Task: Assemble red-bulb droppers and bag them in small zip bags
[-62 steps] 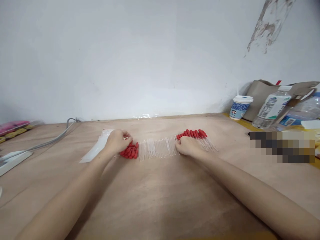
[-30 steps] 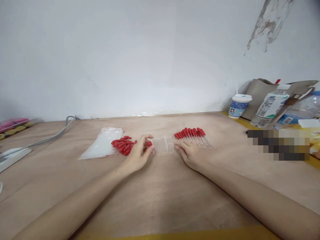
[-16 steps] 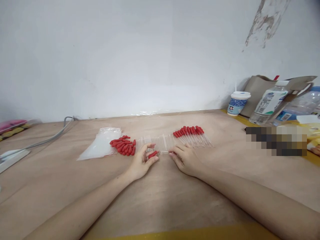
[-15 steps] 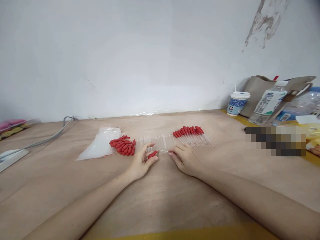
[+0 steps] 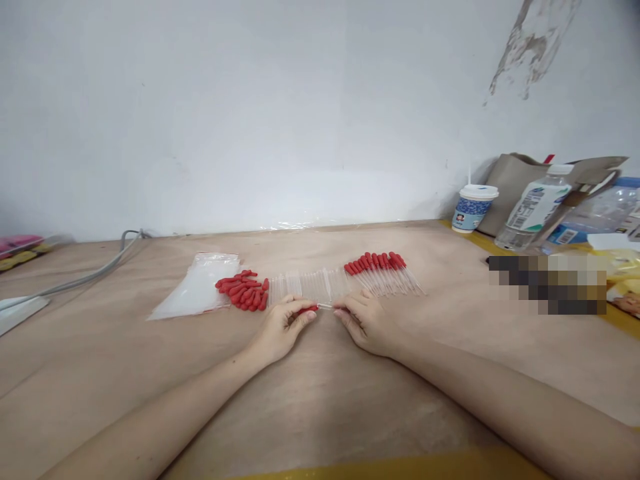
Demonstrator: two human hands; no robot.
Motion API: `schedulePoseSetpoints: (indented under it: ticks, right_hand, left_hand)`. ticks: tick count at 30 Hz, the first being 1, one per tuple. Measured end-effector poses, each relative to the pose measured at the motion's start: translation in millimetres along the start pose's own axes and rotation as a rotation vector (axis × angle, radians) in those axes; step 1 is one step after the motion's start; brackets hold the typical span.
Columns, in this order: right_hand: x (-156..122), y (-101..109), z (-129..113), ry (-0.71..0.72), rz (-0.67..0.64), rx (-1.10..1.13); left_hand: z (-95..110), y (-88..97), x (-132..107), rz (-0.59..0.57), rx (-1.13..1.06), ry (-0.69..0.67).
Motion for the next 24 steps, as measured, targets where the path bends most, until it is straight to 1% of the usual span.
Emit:
schedulePoseSetpoints:
  ticks: [3, 7, 12, 16, 18, 20, 24]
  right_hand:
    - [-0.7, -1.3, 1.0, 0.006, -0.020, 0.019]
    - [0.1, -2.8, 2.0, 0.021, -0.084, 0.050]
    - [4.5, -3.6, 7.4, -0.014, -0.215, 0.121]
    - [5.4, -5.7, 10.6, -0.004, -0.319, 0.186]
    - [4.1, -7.5, 10.2, 0.008, -0.347, 0.163]
    - [2.6, -8.6, 9.1, 0.008, -0.328, 0.088]
    - [0.8, -5.9, 6.3, -0.025, -0.186, -0.052]
  left_hand:
    - [-0.6, 0.2, 0.0, 0.005, -0.014, 0.004]
    - [0.9, 0.3, -0.5, -0.009, -0.037, 0.007]
    - [5.8, -3.0, -2.0, -0.095, -0.075, 0.006]
    - [11.5, -6.2, -2.1, -0.170, -0.068, -0.009]
    - [13.7, -7.6, -1.8, -0.198, -0.047, -0.020]
    - [14.1, -8.0, -1.4, -0.205, -0.027, -0.017]
    - [8.1, -5.1, -1.4, -0.159, -0.012, 0.053]
Point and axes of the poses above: each hand's wrist, its own x-axis towards the middle knuckle, its own y-axis out of the back of the hand, z = x × y, the point moved 6 cm from there along x, towards the middle knuckle, and after that the axes turned 10 degrees about -y, right-handed, at the moved point
